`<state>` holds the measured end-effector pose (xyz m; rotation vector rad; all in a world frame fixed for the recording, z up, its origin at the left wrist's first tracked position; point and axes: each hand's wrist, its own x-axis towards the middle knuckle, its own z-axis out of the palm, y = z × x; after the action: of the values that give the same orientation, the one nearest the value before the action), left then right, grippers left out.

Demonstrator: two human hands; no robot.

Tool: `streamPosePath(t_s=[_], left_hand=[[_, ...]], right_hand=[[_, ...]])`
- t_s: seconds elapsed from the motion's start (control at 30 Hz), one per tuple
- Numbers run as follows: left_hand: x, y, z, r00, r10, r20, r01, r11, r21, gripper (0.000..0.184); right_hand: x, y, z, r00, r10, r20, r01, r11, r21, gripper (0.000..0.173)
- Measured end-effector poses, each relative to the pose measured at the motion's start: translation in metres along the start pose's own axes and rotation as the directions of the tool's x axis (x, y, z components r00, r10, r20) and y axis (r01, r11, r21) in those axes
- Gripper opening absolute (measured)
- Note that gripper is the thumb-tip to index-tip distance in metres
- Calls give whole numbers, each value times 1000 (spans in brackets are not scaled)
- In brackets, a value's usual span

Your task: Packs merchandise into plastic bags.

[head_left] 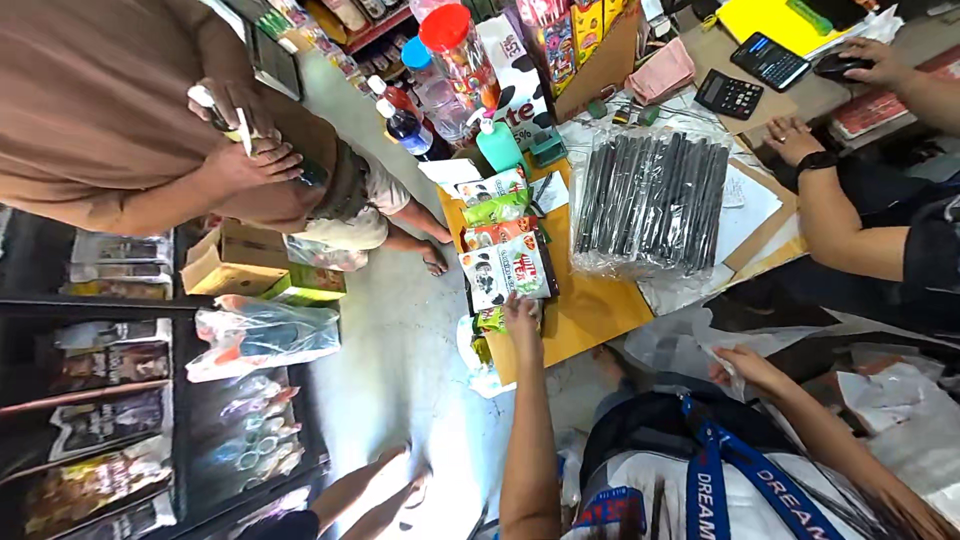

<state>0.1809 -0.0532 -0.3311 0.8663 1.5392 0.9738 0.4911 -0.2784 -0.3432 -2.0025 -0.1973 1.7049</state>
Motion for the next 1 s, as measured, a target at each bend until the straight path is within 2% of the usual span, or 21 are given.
streamPosePath(t_s=[0.1, 0.17, 0.23, 0.33, 0.4, 0.53, 0.67, 0.77, 0.83, 0.93, 1.0], left_hand=[[44, 1, -49, 984, 164, -67, -147, 967, 206, 53], [70, 8, -68, 972, 220, -76, -178, 914, 365, 58], [93, 15, -78, 975, 210, -71, -143, 842, 520, 70], [126, 8, -84, 997, 82, 14, -73, 783, 618, 91], [141, 2, -82, 997, 42, 68, -75, 774, 629, 96], [147, 4, -82, 998, 15, 54, -44, 800, 598, 103], [147, 7, -87, 995, -61, 80, 4, 813, 582, 94], [133, 3, -90, 975, -202, 96, 111, 808, 579, 73], [123, -3, -88, 950, -293, 107, 190, 815, 548, 66], [105, -9, -83, 933, -329, 144, 225, 848, 481, 60], [91, -13, -79, 938, -309, 159, 213, 873, 439, 59]], right_hand=[[-14, -4, -4, 998, -56, 37, 60, 991, -117, 39], [-25, -11, -14, 994, -90, 64, 102, 971, -219, 39], [-35, -18, -24, 990, -104, 91, 127, 945, -300, 38], [-60, -29, -35, 985, -113, 128, 150, 929, -339, 38], [-76, -32, -42, 979, -149, 139, 185, 937, -297, 37], [-89, -24, -49, 940, -252, 228, 289, 946, -145, 23], [-78, -23, -50, 889, -305, 342, 365, 922, -128, 13], [-59, -25, -45, 870, -244, 428, 355, 913, -202, 15], [-48, -29, -39, 857, -168, 487, 332, 903, -274, 18], [-37, -35, -30, 833, -91, 546, 326, 878, -351, 19], [-29, -36, -26, 799, -94, 594, 347, 879, -327, 15]])
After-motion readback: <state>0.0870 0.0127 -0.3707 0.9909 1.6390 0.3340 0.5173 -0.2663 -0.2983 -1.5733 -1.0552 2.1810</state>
